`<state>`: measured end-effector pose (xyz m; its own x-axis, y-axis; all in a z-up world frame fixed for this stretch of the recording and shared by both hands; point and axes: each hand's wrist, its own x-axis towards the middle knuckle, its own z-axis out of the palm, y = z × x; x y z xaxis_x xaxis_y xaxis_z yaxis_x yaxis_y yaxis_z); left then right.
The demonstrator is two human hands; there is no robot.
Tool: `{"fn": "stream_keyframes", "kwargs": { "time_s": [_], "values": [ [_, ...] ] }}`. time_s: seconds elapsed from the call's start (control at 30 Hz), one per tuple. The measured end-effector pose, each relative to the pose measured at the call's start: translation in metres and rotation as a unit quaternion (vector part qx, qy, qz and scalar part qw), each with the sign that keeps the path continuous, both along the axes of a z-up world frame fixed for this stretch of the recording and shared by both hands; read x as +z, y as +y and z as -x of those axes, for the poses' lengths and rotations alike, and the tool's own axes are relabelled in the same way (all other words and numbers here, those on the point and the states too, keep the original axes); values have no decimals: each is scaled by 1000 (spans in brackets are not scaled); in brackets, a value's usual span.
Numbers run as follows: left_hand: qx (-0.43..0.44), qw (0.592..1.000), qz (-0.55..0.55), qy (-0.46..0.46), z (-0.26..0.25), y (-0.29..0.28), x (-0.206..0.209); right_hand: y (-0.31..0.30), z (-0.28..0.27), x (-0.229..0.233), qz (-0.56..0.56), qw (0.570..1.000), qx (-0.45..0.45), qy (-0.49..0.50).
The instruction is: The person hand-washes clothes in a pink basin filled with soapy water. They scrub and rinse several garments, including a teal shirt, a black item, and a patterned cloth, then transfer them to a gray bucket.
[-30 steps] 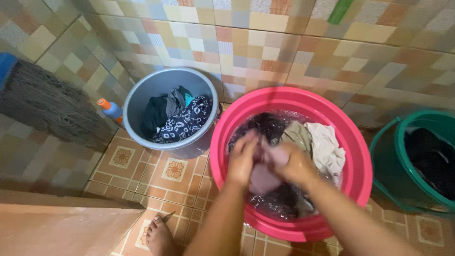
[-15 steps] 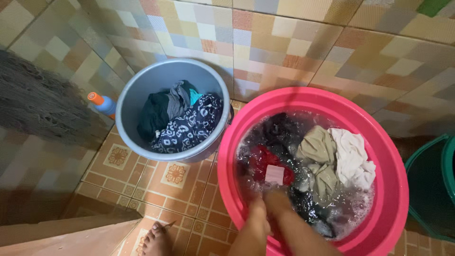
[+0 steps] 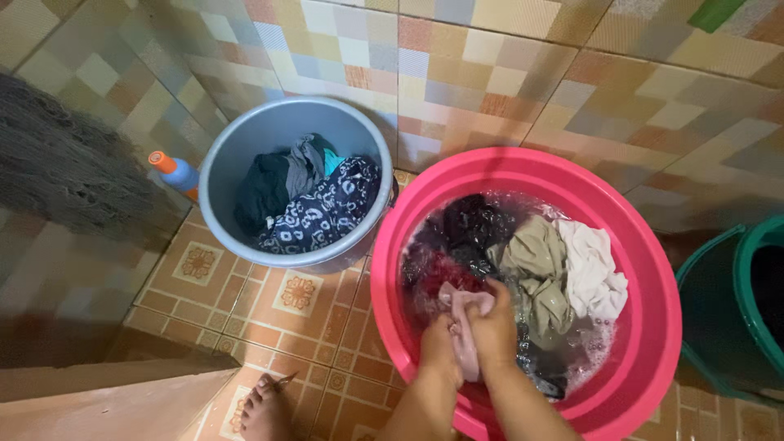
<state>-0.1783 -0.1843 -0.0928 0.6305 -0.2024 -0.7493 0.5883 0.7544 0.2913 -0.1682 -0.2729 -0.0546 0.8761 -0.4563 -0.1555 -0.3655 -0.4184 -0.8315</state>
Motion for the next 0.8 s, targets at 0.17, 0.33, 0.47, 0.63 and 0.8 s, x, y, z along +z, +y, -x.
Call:
{"fn": "stream_keyframes", "kwargs": {
  "time_s": [0.17, 0.33, 0.47, 0.63, 0.8],
  "values": [
    [15, 999, -12, -28, -8, 3, 10, 10, 64, -42, 63, 983, 122, -122],
    [-1, 987, -103, -120, -5, -12, 67, -64, 23, -90, -378, 919, -32, 104],
    [-151, 921, -89, -348, -7, 11, 112, -104, -9, -25, -344, 886, 14, 312],
    [-181, 774, -313, -520, -21, 21, 105, -120, -35, 32, -491, 851, 164, 92],
    [7, 658, -649, -381, -40, 37, 55, -80, -42, 27, -212, 948, 237, -2]
  ]
}}
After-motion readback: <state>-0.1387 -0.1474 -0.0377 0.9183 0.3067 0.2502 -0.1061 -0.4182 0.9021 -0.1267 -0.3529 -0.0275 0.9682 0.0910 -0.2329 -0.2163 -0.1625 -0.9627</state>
